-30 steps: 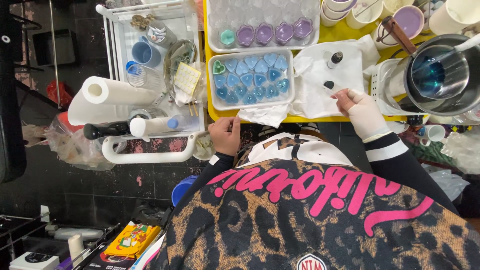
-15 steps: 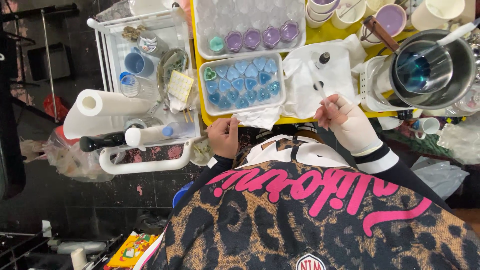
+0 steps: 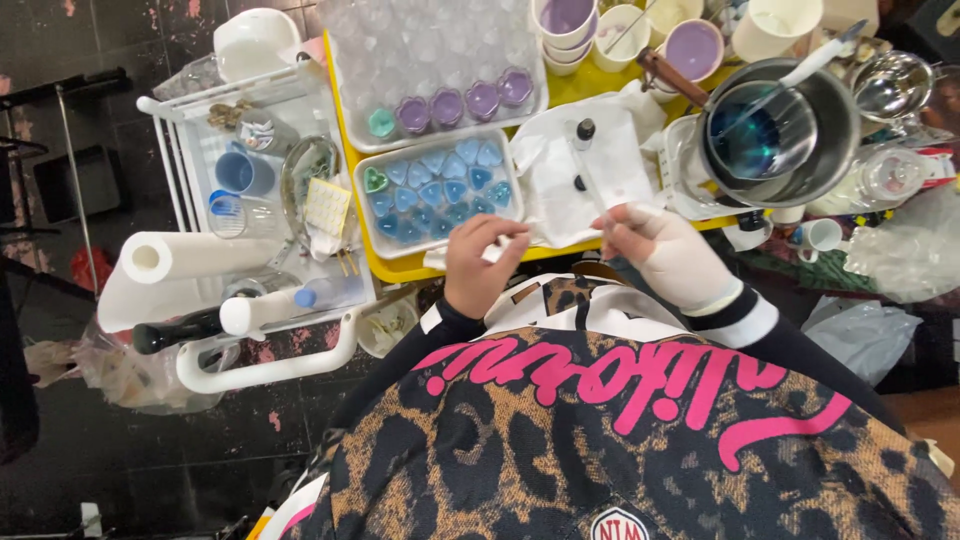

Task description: Preparing blue scented wax and pouring it into heart-shaped molds.

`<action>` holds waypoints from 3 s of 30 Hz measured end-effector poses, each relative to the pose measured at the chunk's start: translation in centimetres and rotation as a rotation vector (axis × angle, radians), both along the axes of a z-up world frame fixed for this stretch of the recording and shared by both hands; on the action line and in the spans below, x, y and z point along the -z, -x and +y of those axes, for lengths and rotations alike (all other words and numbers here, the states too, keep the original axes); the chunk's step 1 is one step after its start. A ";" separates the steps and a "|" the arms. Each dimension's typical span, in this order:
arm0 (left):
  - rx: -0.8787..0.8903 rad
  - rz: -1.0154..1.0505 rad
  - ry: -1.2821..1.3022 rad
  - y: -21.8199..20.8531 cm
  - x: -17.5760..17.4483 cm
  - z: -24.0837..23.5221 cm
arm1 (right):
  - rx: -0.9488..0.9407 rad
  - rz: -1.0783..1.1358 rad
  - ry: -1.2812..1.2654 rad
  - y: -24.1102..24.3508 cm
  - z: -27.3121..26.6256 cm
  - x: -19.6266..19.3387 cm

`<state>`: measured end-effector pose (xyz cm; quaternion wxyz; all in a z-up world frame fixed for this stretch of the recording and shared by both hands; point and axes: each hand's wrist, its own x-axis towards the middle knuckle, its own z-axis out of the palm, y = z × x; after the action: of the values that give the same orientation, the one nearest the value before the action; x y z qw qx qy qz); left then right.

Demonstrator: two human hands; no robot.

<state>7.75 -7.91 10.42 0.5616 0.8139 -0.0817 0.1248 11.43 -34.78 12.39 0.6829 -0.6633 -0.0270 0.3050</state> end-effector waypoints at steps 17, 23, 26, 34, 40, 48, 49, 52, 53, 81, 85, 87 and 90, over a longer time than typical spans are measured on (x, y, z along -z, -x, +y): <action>0.057 0.154 0.266 -4.3 -5.7 -7.5 | -0.180 0.050 -0.174 -4.2 -2.2 -5.2; -0.044 0.039 0.100 -4.5 -7.0 -9.1 | -0.115 -0.319 0.140 -6.3 -4.3 -9.6; -0.066 0.001 0.075 -4.4 -7.0 -10.1 | -0.152 -0.517 0.211 -7.3 -4.1 -11.1; -0.120 0.011 0.100 -4.4 -6.9 -12.2 | -0.247 -0.749 0.252 -8.9 -3.7 -11.0; -0.141 -0.071 0.054 -4.6 -7.2 -12.6 | -0.256 -0.790 0.303 -9.8 -3.9 -11.7; -0.191 0.038 0.104 -3.3 -6.1 -11.4 | -0.320 -0.779 0.244 -11.5 -4.4 -12.4; -0.198 0.040 0.104 -3.2 -6.2 -11.4 | -0.327 -0.778 0.242 -11.3 -4.2 -12.3; -0.184 -0.031 0.078 -3.0 -6.2 -11.5 | -0.348 -0.588 0.202 -10.5 -3.6 -11.9; -0.168 -0.030 0.084 -2.9 -6.1 -11.4 | -0.303 -0.370 0.146 -10.1 -3.5 -11.6; -0.048 0.201 0.164 -4.7 -1.7 -12.6 | 0.070 -0.677 1.048 -6.3 -18.8 -6.2; -0.061 0.213 0.179 -4.7 -1.7 -12.5 | 0.019 -0.786 1.121 -6.6 -19.3 -6.3; -0.058 0.204 0.178 -4.7 -1.4 -12.3 | 0.003 -0.808 1.146 -6.6 -19.1 -6.7; -0.071 0.187 0.190 -4.8 -1.1 -12.1 | -0.018 -0.908 1.155 -6.8 -19.3 -6.6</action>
<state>12.58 -20.00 11.51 0.6366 0.7674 0.0122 0.0755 18.21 -54.11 18.96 0.1432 -0.9782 -0.1478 -0.0287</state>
